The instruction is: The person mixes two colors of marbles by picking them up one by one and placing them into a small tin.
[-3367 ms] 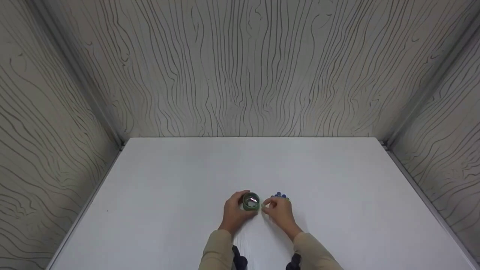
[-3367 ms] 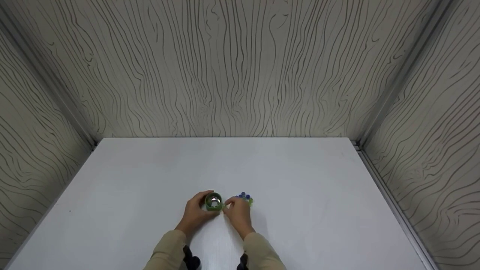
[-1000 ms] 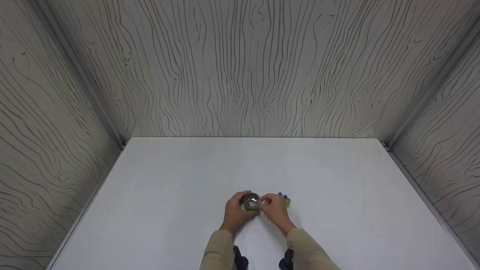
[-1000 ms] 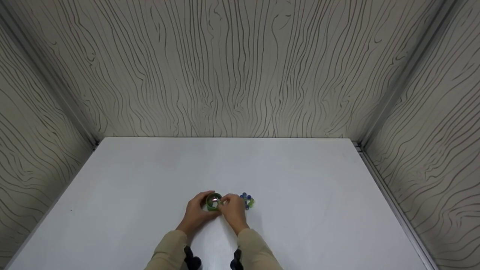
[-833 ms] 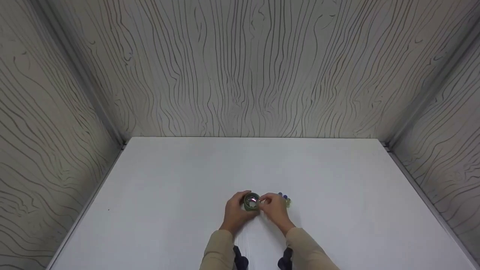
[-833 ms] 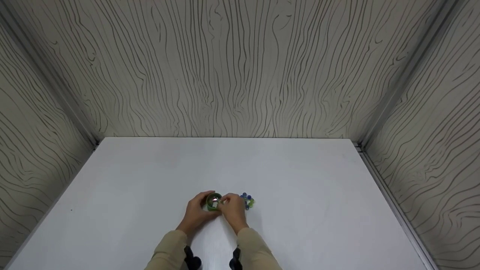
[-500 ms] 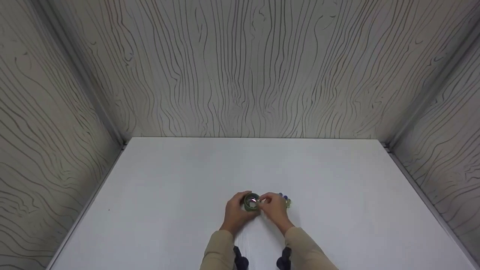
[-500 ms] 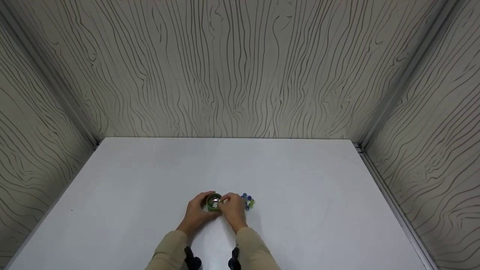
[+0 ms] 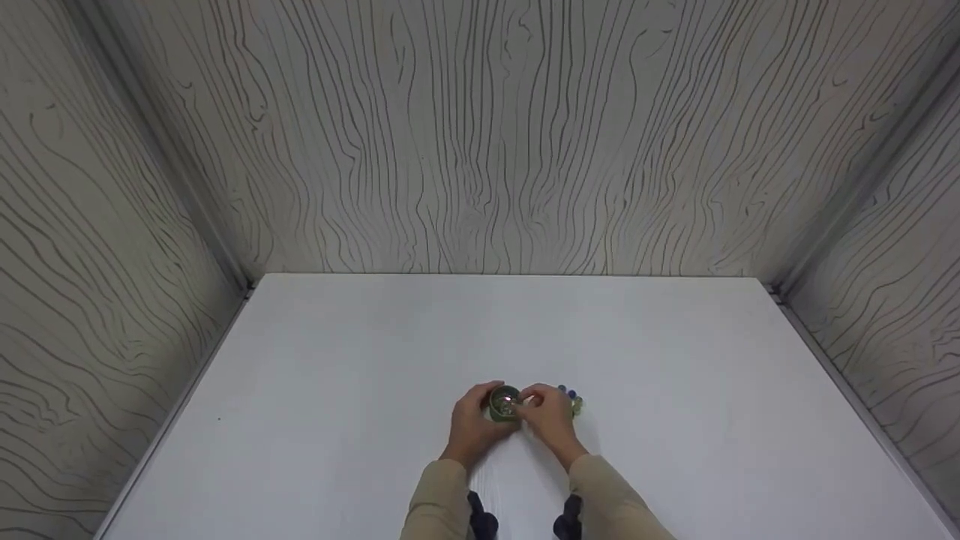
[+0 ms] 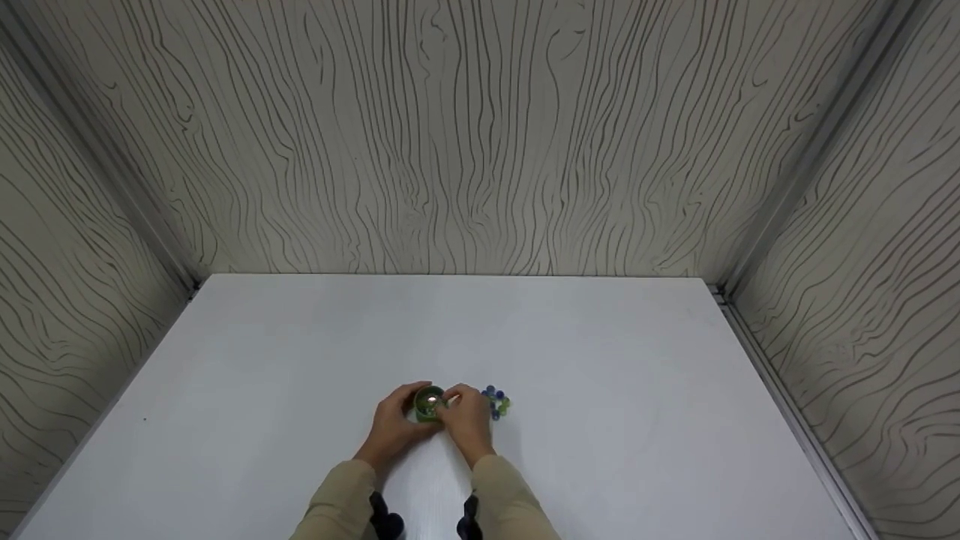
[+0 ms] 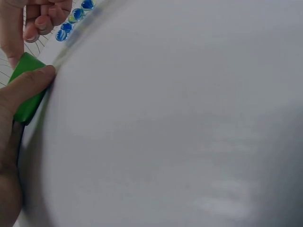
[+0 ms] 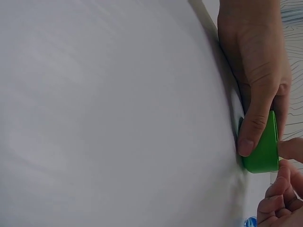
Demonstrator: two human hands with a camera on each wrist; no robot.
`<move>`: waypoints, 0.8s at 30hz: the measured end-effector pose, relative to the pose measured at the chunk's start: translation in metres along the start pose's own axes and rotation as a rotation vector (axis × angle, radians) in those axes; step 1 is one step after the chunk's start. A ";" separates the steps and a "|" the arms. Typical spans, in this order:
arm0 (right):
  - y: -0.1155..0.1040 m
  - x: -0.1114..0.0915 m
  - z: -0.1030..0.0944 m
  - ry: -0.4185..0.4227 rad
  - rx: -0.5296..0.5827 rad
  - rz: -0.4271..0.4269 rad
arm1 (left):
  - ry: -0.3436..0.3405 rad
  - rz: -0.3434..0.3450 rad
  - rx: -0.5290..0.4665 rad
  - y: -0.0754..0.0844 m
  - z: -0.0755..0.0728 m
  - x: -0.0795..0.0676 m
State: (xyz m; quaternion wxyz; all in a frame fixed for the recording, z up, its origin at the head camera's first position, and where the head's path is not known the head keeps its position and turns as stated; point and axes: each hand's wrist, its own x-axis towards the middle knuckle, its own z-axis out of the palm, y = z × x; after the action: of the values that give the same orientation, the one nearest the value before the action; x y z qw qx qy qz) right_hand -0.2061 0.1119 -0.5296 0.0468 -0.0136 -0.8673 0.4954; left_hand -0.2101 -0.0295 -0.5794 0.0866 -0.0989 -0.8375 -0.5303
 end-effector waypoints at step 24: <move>0.003 -0.012 -0.004 -0.038 0.035 -0.031 | 0.008 0.016 0.012 -0.005 0.002 0.001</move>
State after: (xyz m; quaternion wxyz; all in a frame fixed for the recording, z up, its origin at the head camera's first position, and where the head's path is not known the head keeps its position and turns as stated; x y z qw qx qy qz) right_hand -0.1941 0.1159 -0.5315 0.0381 0.0100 -0.8592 0.5101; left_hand -0.2124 -0.0297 -0.5842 0.0946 -0.1032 -0.8397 -0.5247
